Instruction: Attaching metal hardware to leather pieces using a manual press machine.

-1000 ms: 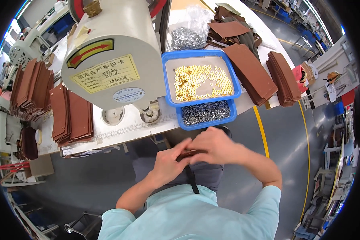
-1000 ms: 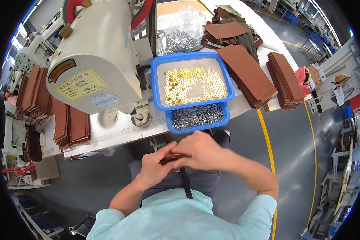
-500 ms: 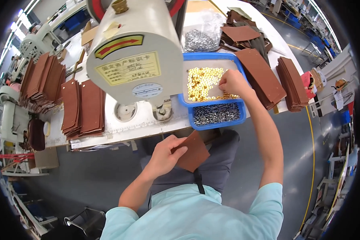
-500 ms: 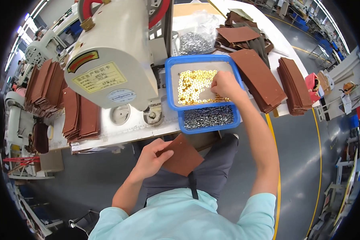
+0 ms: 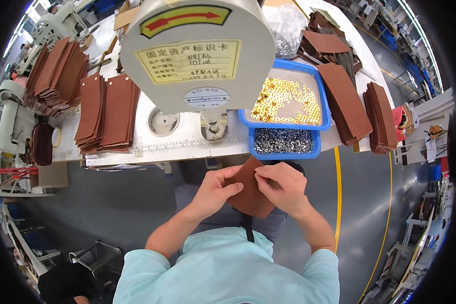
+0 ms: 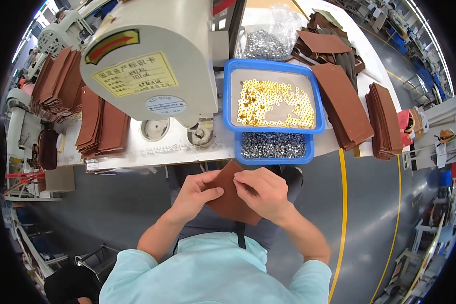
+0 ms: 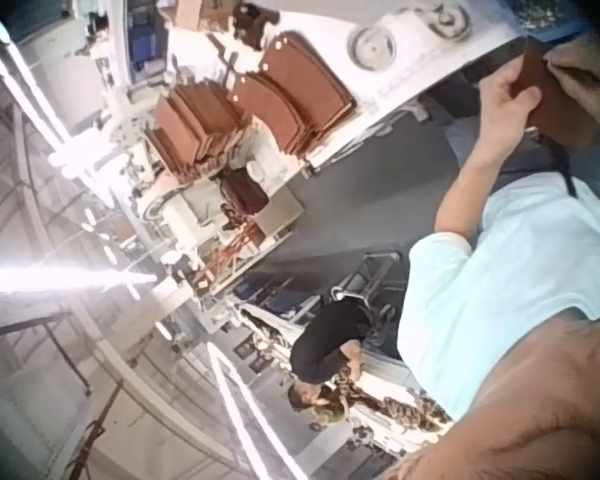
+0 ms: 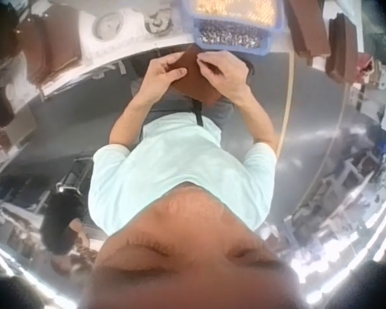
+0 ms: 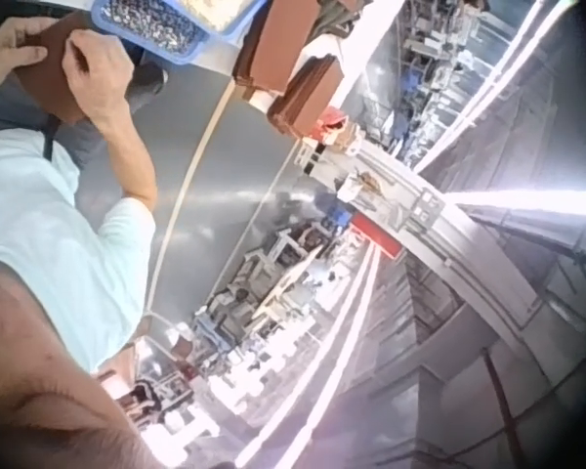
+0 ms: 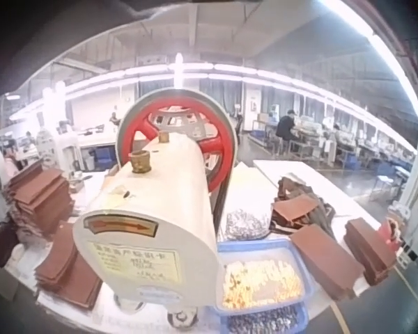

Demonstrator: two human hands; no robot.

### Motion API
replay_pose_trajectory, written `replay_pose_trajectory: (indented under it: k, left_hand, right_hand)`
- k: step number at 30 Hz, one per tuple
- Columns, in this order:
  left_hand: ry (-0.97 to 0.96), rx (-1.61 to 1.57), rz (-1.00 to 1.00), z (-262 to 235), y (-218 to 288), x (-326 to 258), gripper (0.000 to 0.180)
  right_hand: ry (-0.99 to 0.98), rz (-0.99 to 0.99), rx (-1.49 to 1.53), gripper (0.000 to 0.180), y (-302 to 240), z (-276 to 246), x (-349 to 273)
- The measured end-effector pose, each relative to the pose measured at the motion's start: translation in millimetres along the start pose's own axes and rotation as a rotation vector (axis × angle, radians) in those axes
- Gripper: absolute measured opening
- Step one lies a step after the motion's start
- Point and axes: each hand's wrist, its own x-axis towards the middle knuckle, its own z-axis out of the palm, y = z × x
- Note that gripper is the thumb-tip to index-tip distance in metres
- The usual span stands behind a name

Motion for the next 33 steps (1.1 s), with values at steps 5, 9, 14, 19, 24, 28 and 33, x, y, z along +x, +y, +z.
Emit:
replay_pose_trajectory:
  k: [5,9,14,19,24,28,33]
  left_hand:
    - [-0.055,0.032,0.022,3.7,-2.8,-1.6,0.047]
    - [-0.059,0.083,0.037,6.0,-4.1,-0.9,0.047]
    - [-0.028,0.184,0.106,11.5,-3.3,-1.9,0.041]
    - [0.017,0.385,0.137,10.7,-6.2,-1.4,0.033]
    - [0.131,0.689,0.338,1.2,-16.9,10.5,0.026]
    - [0.129,0.983,0.860,0.6,-20.9,18.1,0.021]
    - [0.065,1.161,1.202,-3.1,-22.8,16.6,0.025]
  right_hand:
    - [0.070,-0.074,-0.048,0.022,-5.3,0.5,-7.4]
    - [0.065,0.015,0.012,0.025,-9.0,-4.1,-9.2]
    - [0.006,0.209,0.157,0.024,-10.2,-9.9,-8.5]
    - [-0.161,0.501,0.395,0.020,-11.9,-15.1,-5.8]
    - [-0.209,0.333,0.005,0.015,35.8,-23.9,3.2]
    - [-0.136,0.253,-0.352,0.016,74.1,-21.2,9.5]
    - [-0.171,0.151,-0.421,0.014,88.2,-13.2,6.9]
